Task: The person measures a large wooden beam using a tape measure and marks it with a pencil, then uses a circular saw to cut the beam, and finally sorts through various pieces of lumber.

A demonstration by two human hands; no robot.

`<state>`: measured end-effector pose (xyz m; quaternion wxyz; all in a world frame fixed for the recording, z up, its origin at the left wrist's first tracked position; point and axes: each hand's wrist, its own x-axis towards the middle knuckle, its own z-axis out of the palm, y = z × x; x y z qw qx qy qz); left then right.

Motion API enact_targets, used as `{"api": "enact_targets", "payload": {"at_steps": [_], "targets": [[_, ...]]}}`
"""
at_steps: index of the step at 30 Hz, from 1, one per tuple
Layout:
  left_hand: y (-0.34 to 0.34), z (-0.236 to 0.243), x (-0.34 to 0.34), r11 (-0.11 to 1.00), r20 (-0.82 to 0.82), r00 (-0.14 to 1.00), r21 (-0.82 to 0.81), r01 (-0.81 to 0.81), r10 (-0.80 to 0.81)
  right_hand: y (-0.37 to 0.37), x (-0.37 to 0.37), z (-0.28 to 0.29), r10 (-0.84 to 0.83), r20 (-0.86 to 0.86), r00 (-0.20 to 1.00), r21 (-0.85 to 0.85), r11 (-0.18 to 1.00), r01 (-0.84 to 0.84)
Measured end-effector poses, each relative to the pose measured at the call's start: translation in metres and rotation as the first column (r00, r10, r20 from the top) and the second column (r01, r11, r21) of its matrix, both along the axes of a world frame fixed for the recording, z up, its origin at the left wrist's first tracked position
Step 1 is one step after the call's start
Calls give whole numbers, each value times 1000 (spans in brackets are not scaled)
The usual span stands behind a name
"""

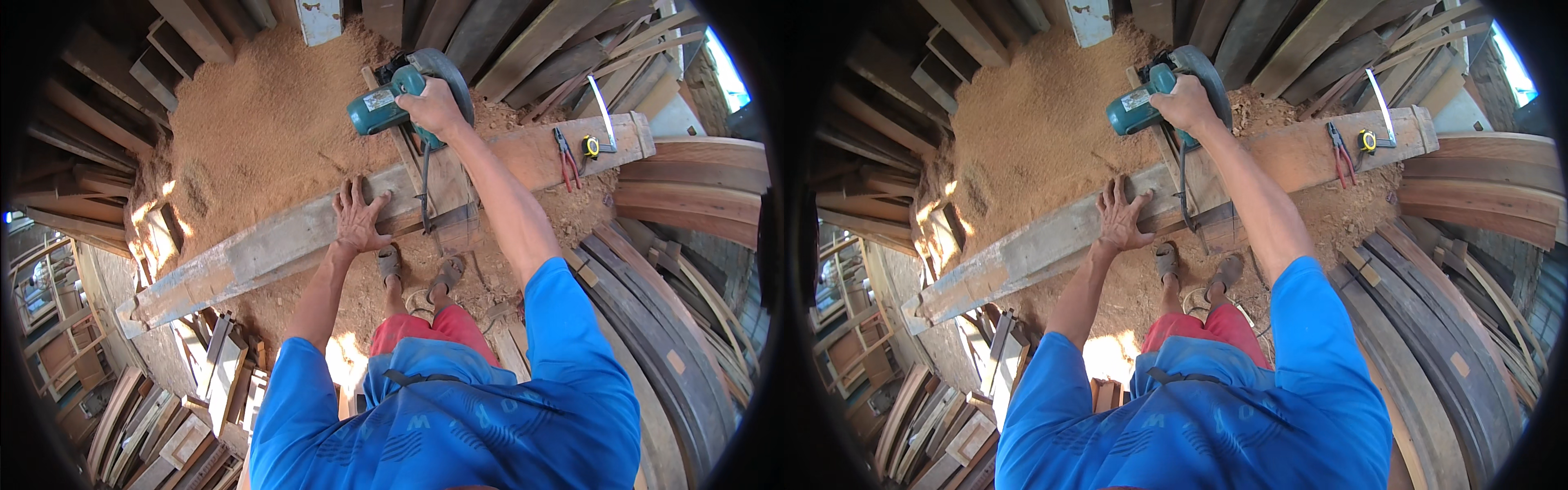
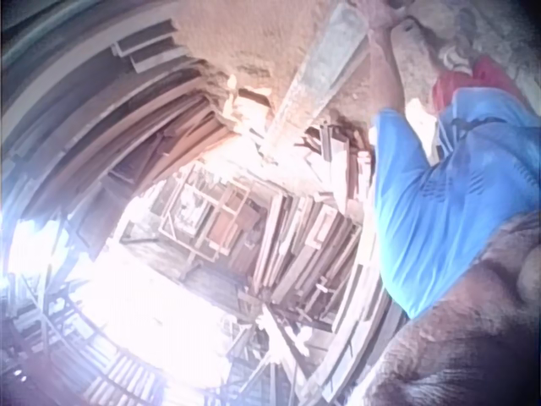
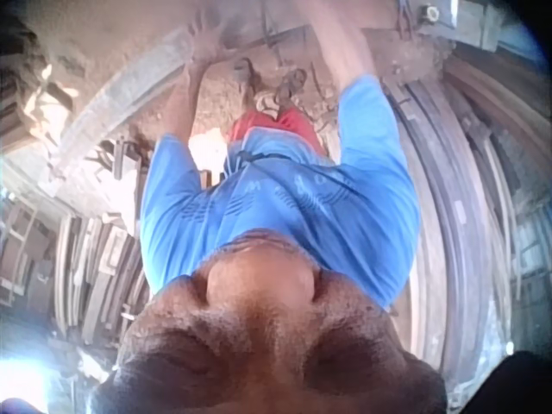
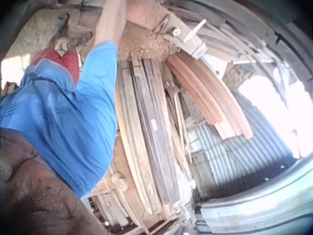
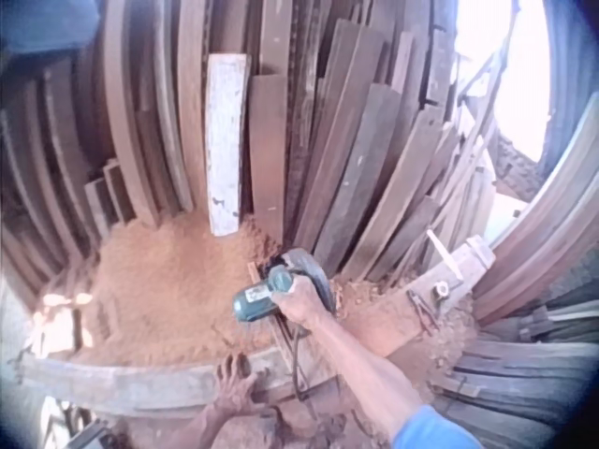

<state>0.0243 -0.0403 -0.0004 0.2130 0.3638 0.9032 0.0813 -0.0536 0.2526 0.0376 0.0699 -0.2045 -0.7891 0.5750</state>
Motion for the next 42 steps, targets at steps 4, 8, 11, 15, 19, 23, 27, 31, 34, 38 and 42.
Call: {"api": "enact_targets", "payload": {"at_steps": [4,8,11,15,19,23,27,31,34,38,42], "targets": [[-1,3,1,1000,20,1000,-6,-22,22,12,29,54,3,34,999,-106,994,1],[2,2,3,999,23,1000,-43,-13,14,29,103,110,-20,-47,999,-73,997,17],[4,7,2,998,47,999,-64,-18,21,36,176,134,-110,-14,994,-147,983,107],[7,21,16,1000,-46,999,-28,14,-15,34,286,147,-261,13,965,-199,945,259],[-28,-31,30,968,-149,989,246,51,-14,26,381,132,-378,62,924,-195,903,383],[-32,36,41,929,-25,951,222,-296,308,22,468,87,-502,232,833,-142,830,539],[-110,39,32,608,81,714,464,-644,695,13,525,28,-545,425,723,54,813,580],[-228,24,33,-22,637,357,507,-862,684,-5,552,-4,-556,545,627,162,804,572],[-286,32,42,-293,684,196,529,-796,703,-39,573,-23,-548,555,627,160,809,566],[-390,7,36,-603,799,-12,445,-662,602,-83,559,-37,-440,694,570,57,823,566],[-473,-30,36,-799,873,-263,204,-566,410,-105,538,-51,-432,707,559,73,832,550]]}}
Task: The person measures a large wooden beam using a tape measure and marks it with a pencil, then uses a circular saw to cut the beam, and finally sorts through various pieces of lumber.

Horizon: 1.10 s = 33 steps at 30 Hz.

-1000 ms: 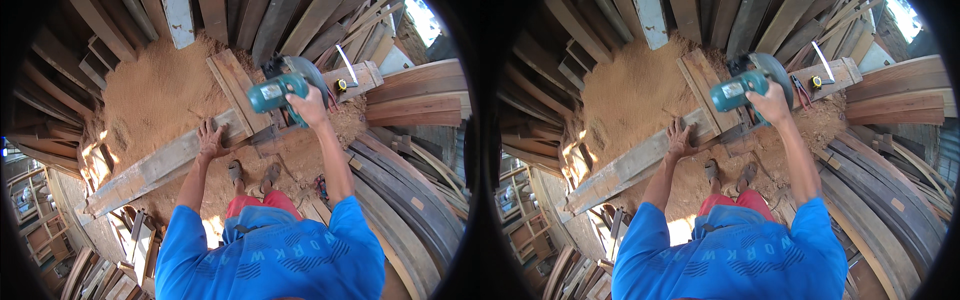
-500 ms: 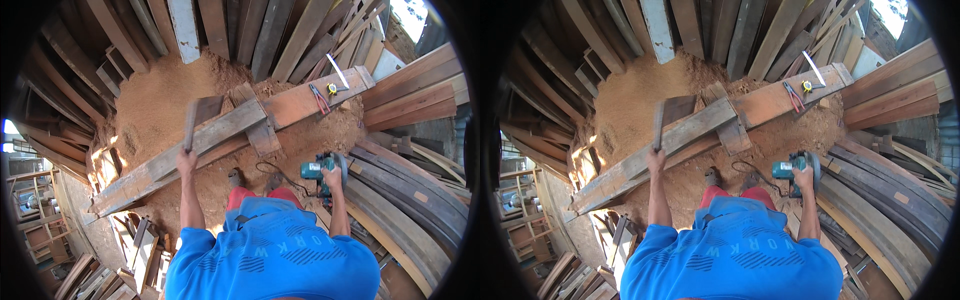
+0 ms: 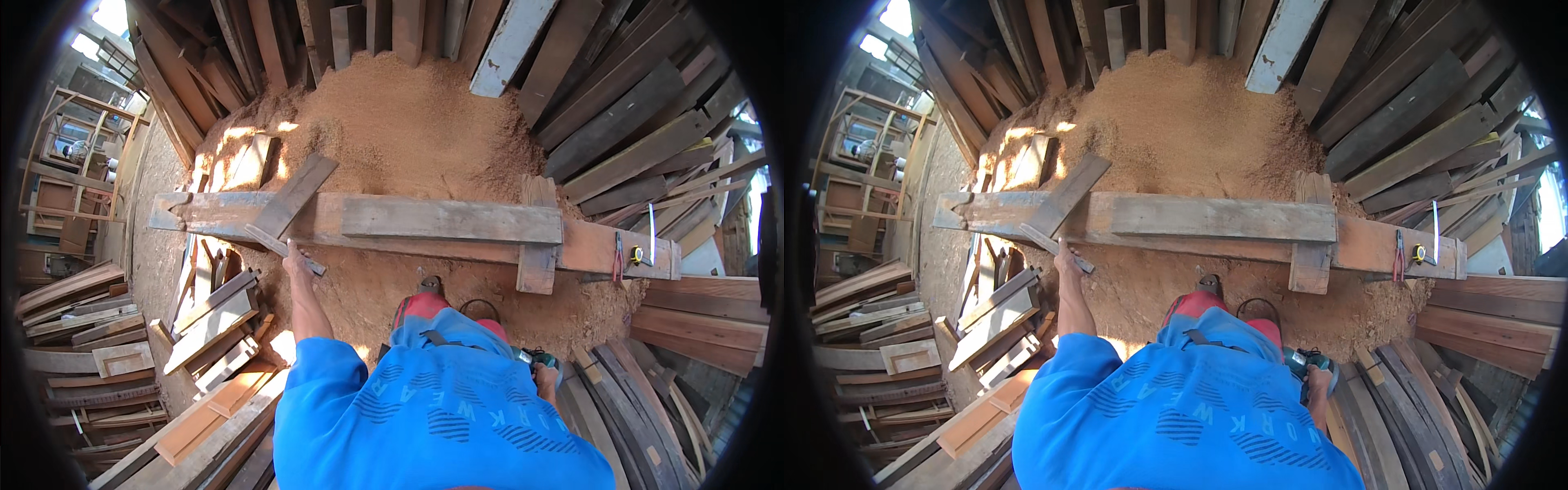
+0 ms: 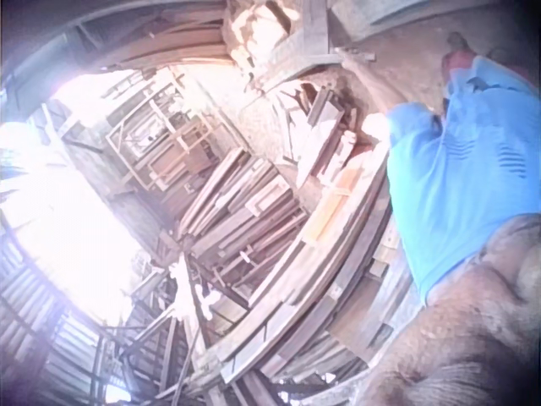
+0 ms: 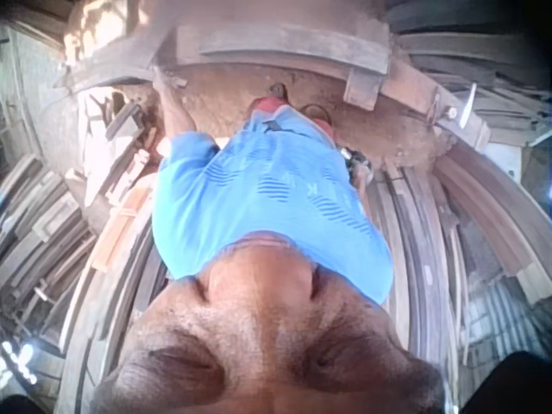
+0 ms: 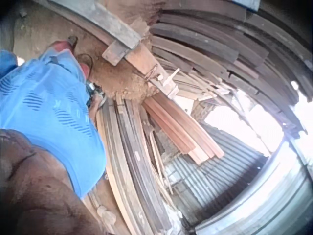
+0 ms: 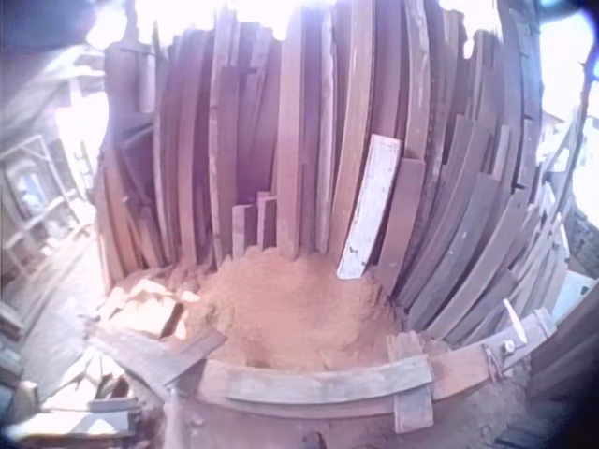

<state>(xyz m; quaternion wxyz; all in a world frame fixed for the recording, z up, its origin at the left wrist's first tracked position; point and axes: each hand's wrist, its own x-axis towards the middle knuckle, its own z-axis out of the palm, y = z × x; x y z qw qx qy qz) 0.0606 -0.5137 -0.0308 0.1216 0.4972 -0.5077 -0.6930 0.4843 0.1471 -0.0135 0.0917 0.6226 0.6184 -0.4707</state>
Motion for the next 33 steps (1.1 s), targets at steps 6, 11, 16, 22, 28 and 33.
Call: {"api": "enact_targets", "payload": {"at_steps": [6,11,16,22,28,33], "targets": [[-53,-52,3,966,312,932,-113,231,-186,-24,-43,6,13,-5,1000,-65,998,-13],[30,0,-33,419,773,630,-595,686,66,-38,-51,18,58,22,998,-3,998,-58],[171,16,-64,-372,666,431,-719,587,-608,-28,-61,9,163,154,974,27,985,-169],[363,39,-67,-876,861,-177,-451,168,-477,-33,-42,-3,168,184,968,58,982,-182],[402,39,-84,-900,829,-398,-258,350,-392,-37,-16,5,132,241,962,70,986,-153],[383,41,-115,-934,554,-752,-234,272,-358,-41,13,-2,11,177,984,58,998,-22]]}}
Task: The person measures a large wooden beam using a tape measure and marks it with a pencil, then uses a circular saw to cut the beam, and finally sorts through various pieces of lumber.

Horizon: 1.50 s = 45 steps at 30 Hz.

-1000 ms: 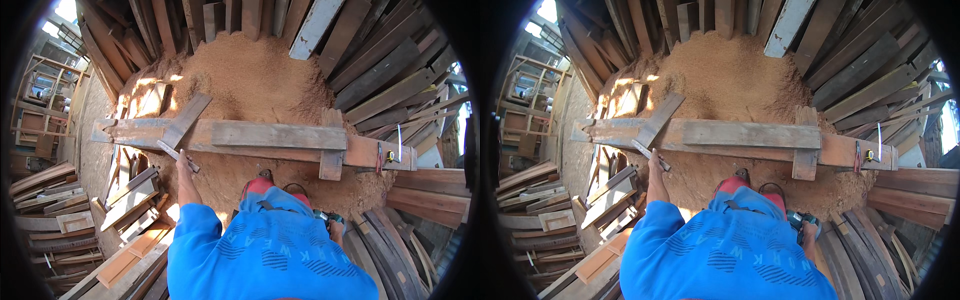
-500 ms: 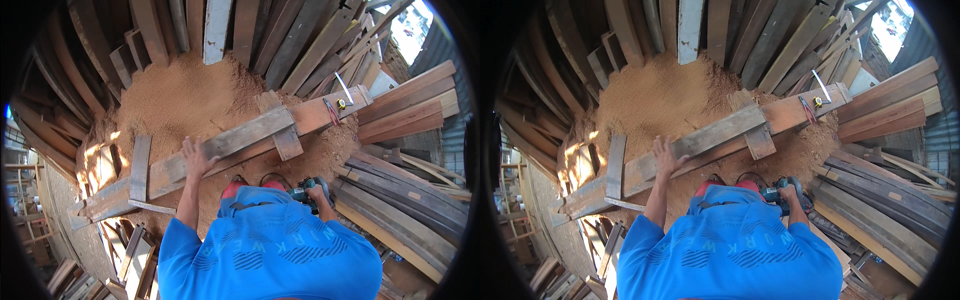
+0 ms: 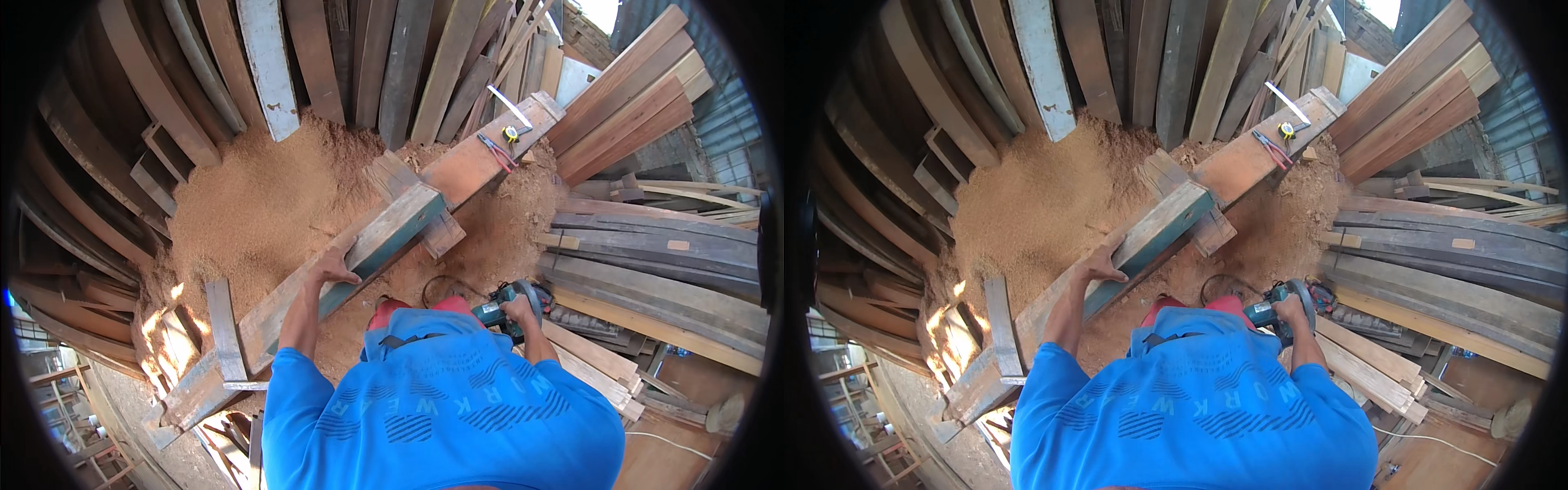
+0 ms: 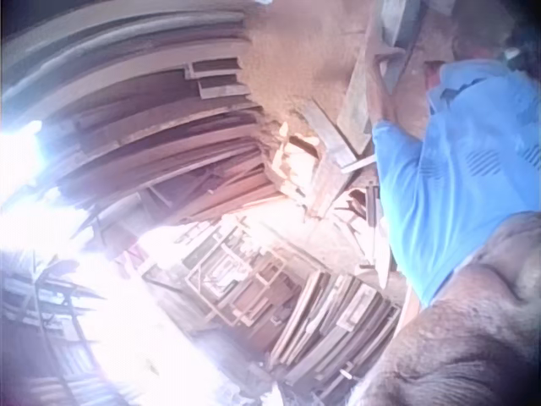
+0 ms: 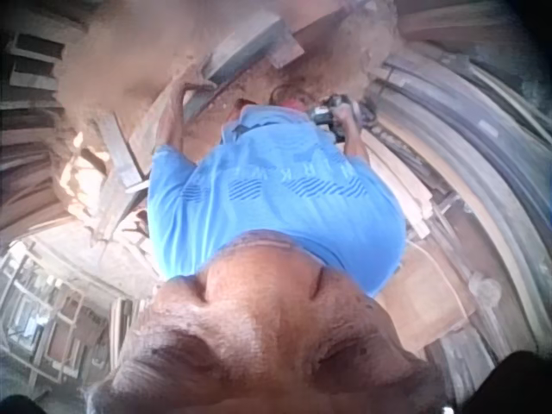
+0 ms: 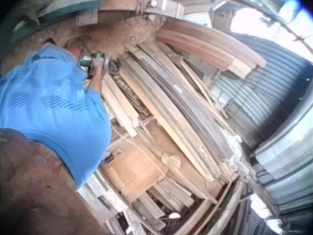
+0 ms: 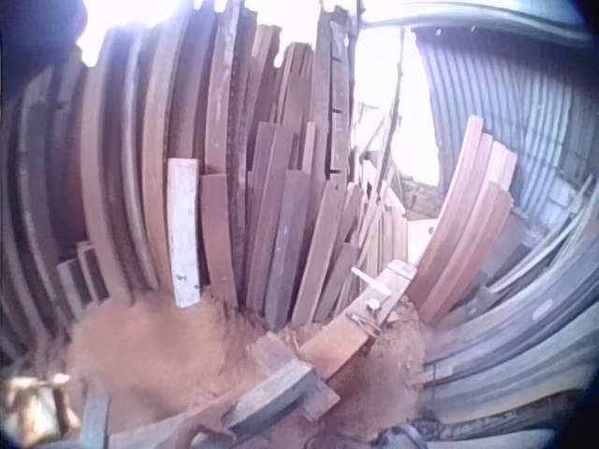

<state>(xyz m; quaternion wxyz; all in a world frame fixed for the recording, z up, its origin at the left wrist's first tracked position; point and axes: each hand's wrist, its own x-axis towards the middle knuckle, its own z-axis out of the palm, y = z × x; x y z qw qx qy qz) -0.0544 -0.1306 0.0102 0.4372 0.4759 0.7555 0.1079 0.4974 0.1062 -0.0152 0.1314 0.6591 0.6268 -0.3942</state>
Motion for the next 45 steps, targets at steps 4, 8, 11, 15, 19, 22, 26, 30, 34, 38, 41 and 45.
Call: {"api": "enact_targets", "payload": {"at_steps": [4,8,11,15,19,22,26,30,34,38,41,45], "targets": [[-18,-18,-33,1000,237,971,18,-20,16,-8,-9,18,-64,-33,997,21,998,65],[11,60,21,976,-327,931,-86,-199,161,-5,13,3,-99,-33,995,2,995,100],[-7,18,22,978,-474,858,32,-208,198,1,-4,4,-62,-53,997,-19,998,61],[13,34,-10,992,-255,963,-78,-103,80,6,4,-4,-55,-42,998,-44,998,54],[9,-8,-43,998,-18,998,31,-51,52,10,-10,5,61,42,997,-65,996,-58],[19,-33,-45,995,-65,994,48,-86,89,12,-12,4,117,82,990,-54,992,-112],[11,-34,-34,967,-154,955,20,-253,253,11,-18,5,165,85,983,-22,986,-164],[9,-12,-1,989,-470,877,-44,-139,103,16,-21,0,140,75,987,-28,990,-139],[6,-10,12,995,-580,814,-39,-87,48,25,-24,-14,201,89,976,-12,980,-201],[6,-2,22,995,-573,817,-35,-97,59,32,-28,-20,260,85,962,15,965,-262],[-11,-9,40,985,-708,687,149,-84,165,34,-41,-19,299,111,948,-15,954,-299],[-48,-13,95,714,-54,760,390,-582,648,38,-54,-22,376,26,926,10,927,-376]]}}
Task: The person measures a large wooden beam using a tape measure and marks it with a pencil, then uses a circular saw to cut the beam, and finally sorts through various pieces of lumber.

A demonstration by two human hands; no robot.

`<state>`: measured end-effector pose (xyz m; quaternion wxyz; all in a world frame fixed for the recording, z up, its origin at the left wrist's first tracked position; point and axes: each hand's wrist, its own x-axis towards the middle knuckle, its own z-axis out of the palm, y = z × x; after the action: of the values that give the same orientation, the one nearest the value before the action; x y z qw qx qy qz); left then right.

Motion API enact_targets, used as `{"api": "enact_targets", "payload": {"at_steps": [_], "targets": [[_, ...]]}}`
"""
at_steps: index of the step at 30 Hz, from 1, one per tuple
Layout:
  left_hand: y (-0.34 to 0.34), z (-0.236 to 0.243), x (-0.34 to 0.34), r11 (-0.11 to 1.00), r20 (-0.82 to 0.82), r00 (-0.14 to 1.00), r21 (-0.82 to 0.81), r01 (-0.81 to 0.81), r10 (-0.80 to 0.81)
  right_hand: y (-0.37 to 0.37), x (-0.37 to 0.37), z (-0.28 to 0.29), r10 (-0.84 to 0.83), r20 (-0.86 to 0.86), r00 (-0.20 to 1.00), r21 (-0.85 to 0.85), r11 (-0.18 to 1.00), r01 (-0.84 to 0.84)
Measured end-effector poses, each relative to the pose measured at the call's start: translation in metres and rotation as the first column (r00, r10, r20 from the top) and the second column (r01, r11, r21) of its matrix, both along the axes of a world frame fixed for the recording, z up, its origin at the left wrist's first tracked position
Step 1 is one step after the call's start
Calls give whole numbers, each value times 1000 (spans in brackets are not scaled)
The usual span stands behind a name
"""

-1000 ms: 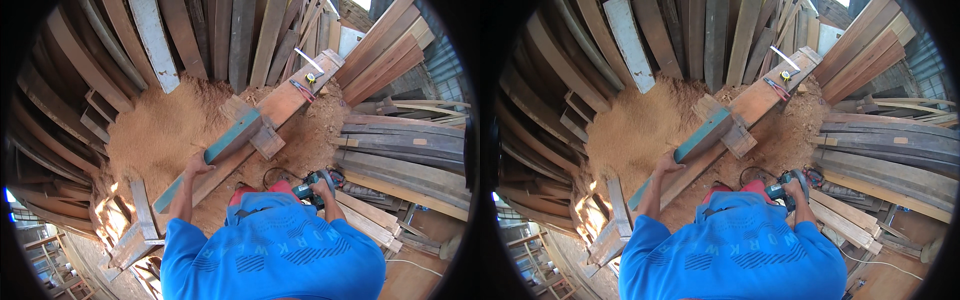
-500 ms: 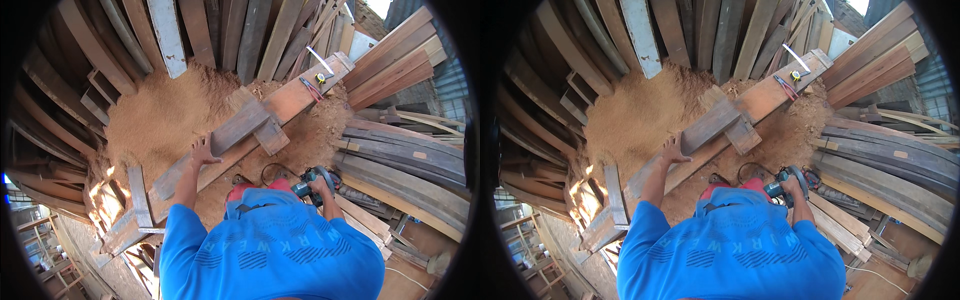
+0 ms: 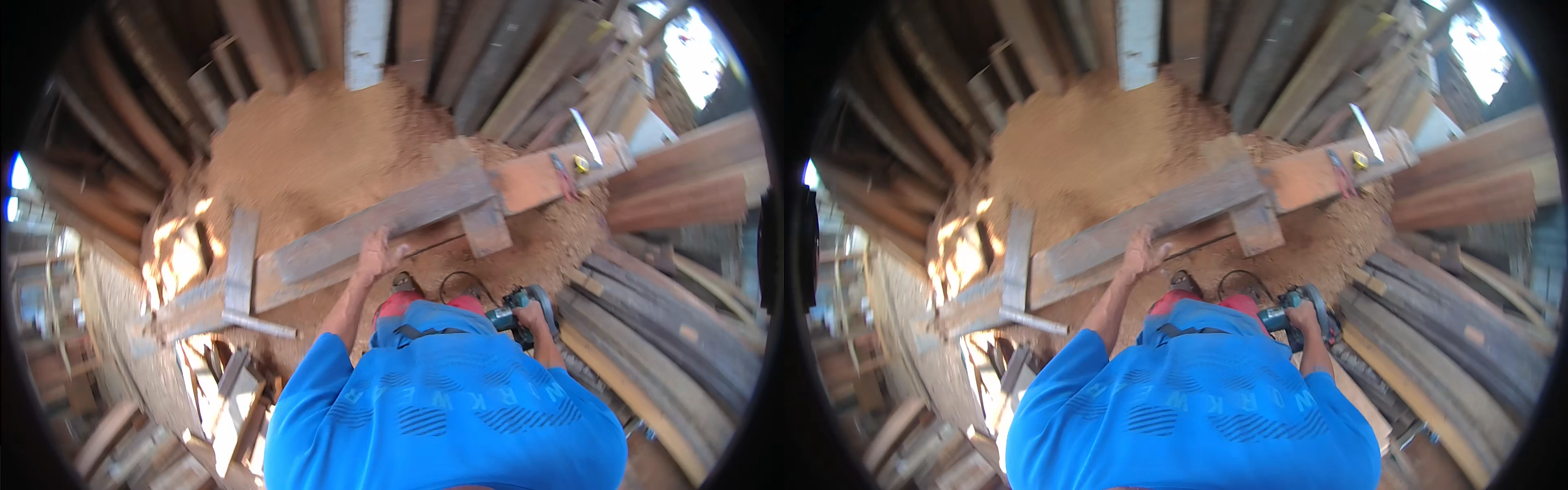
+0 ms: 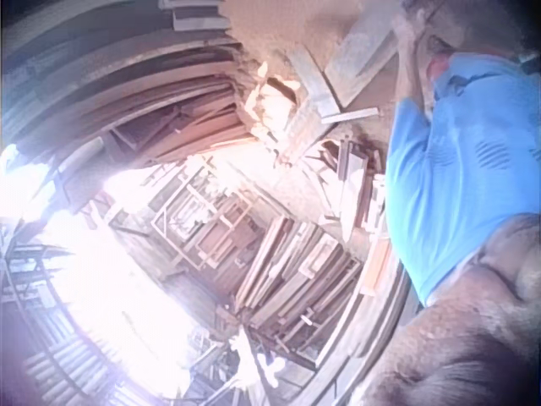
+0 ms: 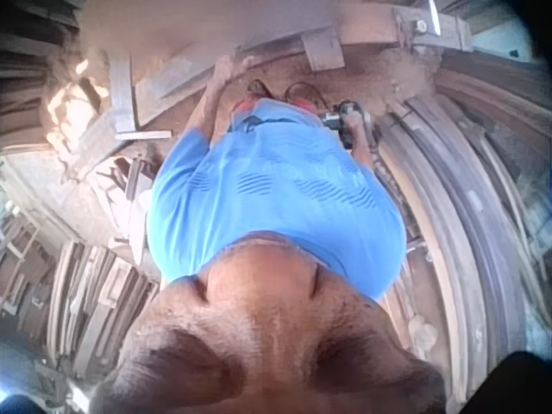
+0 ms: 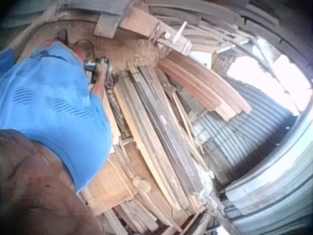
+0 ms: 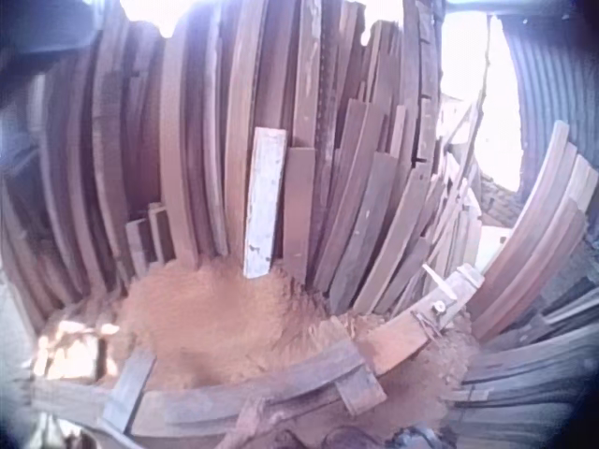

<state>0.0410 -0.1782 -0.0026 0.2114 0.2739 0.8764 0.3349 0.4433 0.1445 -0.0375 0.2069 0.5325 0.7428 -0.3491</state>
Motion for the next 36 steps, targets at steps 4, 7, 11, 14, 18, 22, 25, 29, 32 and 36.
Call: {"api": "enact_targets", "payload": {"at_steps": [4,7,11,14,18,22,25,29,32,36], "targets": [[-131,-34,85,895,863,493,299,-332,-106,-4,-2,5,-73,55,996,-79,994,78],[-276,-74,158,585,949,-223,-314,-747,225,-11,-25,24,-111,29,993,-116,987,114],[-383,-94,169,-111,841,-259,-234,-966,475,-3,-35,14,-8,45,999,-118,993,13],[-389,-83,96,-319,868,-244,-107,-942,432,-11,-58,29,37,5,999,-137,990,-36],[-396,-85,22,-194,824,45,185,-963,565,-2,-66,22,95,-26,995,-126,987,-97],[-290,-9,-33,-310,786,311,525,-793,535,2,-60,25,50,-60,997,-98,994,-56],[-234,33,-44,128,626,454,494,-860,634,7,-56,42,47,-140,989,-52,997,-55],[-125,57,-20,753,127,824,349,-558,552,24,-21,-11,-28,-212,977,81,996,47],[-51,66,13,959,-113,958,134,-249,265,15,-37,39,-271,-269,924,-63,963,264],[22,69,48,988,-214,965,5,154,-150,31,-29,50,-497,-381,780,-202,868,454]]}}
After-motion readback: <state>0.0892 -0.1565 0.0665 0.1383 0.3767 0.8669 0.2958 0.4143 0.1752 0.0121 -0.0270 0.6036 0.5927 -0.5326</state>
